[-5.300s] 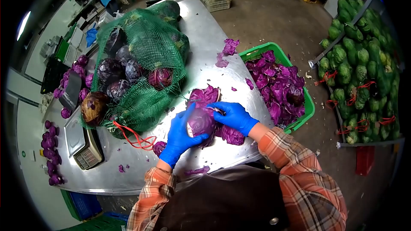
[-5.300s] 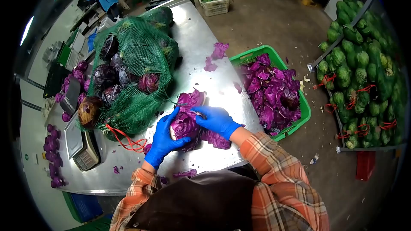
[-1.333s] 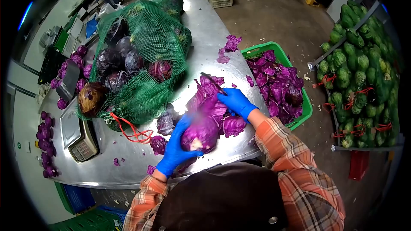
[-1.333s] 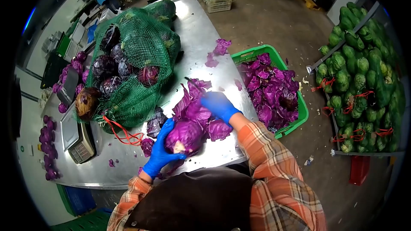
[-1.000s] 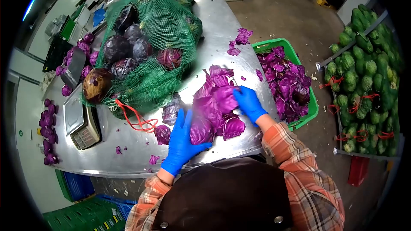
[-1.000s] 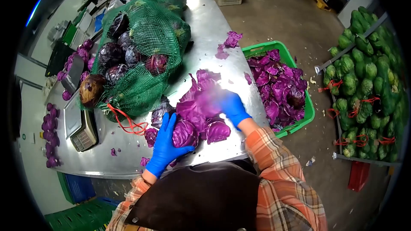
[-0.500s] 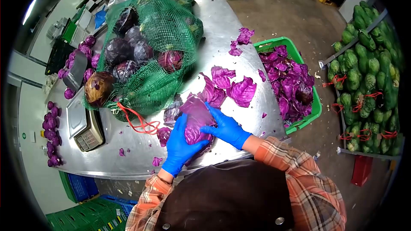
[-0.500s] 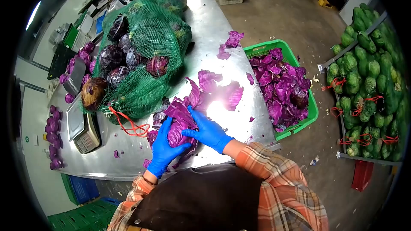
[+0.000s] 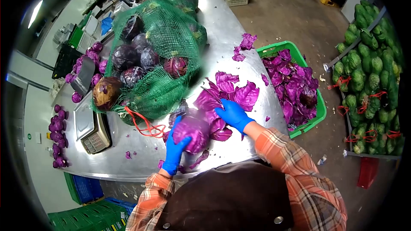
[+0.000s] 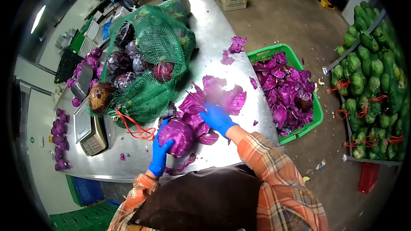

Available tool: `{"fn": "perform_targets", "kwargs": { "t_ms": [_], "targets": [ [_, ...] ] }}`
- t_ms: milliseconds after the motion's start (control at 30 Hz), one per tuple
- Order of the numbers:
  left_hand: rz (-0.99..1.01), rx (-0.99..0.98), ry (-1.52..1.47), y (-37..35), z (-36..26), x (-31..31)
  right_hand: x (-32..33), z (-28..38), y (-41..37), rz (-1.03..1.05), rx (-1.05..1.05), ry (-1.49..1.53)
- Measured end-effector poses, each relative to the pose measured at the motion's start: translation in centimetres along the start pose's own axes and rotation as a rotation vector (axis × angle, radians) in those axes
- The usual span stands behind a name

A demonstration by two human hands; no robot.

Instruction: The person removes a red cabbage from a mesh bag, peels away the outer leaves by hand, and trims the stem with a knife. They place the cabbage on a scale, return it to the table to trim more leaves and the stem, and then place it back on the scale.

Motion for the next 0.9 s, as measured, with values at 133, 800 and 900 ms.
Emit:
{"fn": "perform_targets", "kwargs": {
  "t_ms": [133,800,900],
  "targets": [
    [-0.225,0.347,-0.652,-1.9,3.3,-0.9,5.6,-4.0,0.7,-0.005,-0.205,0.186],
    [0.24,-0.366,0.601,0.4,-3.4,-7.3,2.7,6.0,-4.5,0.155,0.087,0.048],
    [0.262,-0.475,0.722,0.9,-4.5,-7.3,2.3,3.8,-1.4,0.183,-0.036,0.063]
  ]
}}
Point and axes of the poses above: each hand's wrist, its own y-axis towards the middle knuckle, its own x-axis out of the back of the hand, z = x × y, the point moved 8 cm from there along y, towards the middle knuckle, and after that the axes turned 9 degrees about -x, right-handed, at the moved point
